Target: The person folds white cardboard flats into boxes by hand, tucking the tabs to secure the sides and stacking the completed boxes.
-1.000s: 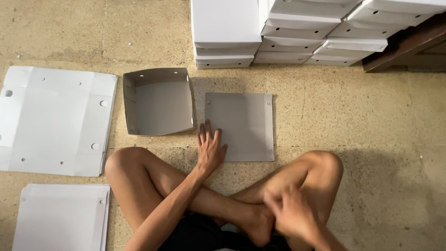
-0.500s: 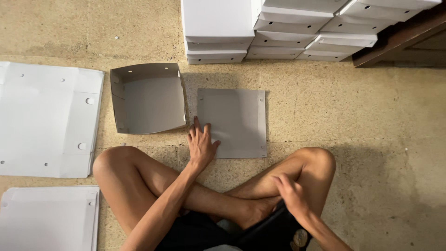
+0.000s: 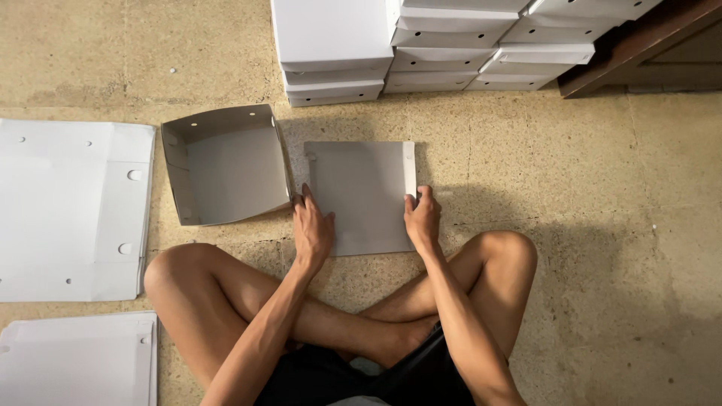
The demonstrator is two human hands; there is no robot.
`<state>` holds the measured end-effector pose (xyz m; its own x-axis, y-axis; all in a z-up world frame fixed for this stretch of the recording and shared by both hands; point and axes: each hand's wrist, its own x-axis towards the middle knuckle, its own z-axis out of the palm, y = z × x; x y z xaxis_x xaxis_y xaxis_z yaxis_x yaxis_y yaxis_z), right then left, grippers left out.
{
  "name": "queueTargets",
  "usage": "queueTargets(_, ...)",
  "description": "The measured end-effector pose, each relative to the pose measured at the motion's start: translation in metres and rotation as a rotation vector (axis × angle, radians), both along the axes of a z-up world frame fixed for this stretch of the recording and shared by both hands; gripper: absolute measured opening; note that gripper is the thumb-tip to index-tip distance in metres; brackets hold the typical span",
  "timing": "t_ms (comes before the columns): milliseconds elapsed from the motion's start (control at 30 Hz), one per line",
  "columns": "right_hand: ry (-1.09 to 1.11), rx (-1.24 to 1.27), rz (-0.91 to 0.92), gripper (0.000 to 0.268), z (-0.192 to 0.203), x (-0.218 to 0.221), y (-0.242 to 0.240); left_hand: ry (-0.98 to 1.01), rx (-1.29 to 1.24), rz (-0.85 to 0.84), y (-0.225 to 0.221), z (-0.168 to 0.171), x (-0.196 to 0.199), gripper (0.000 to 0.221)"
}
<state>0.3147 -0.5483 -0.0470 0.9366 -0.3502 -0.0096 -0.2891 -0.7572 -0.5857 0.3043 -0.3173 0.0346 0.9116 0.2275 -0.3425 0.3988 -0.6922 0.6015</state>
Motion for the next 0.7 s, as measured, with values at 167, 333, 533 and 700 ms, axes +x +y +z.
queueTargets(167,-0.024,-0.087,0.072,0.012,0.031,-0.007,0.021,-0.03,0.242,-0.18,-0.003,-0.027,-0.005,0.065)
queueTargets(333,0.008,-0.071,0.062,0.008,0.016,-0.003,0.013,-0.175,0.487,-0.268,-0.012,-0.034,-0.01,0.059)
queueTargets(533,0.315,0.141,0.098,0.022,0.015,0.012,-0.024,-0.406,0.364,-0.344,-0.044,-0.026,0.045,0.066)
queueTargets(700,0.182,0.103,0.058,0.038,-0.021,0.058,-0.04,-0.363,-0.045,-0.536,-0.126,-0.069,0.136,0.048)
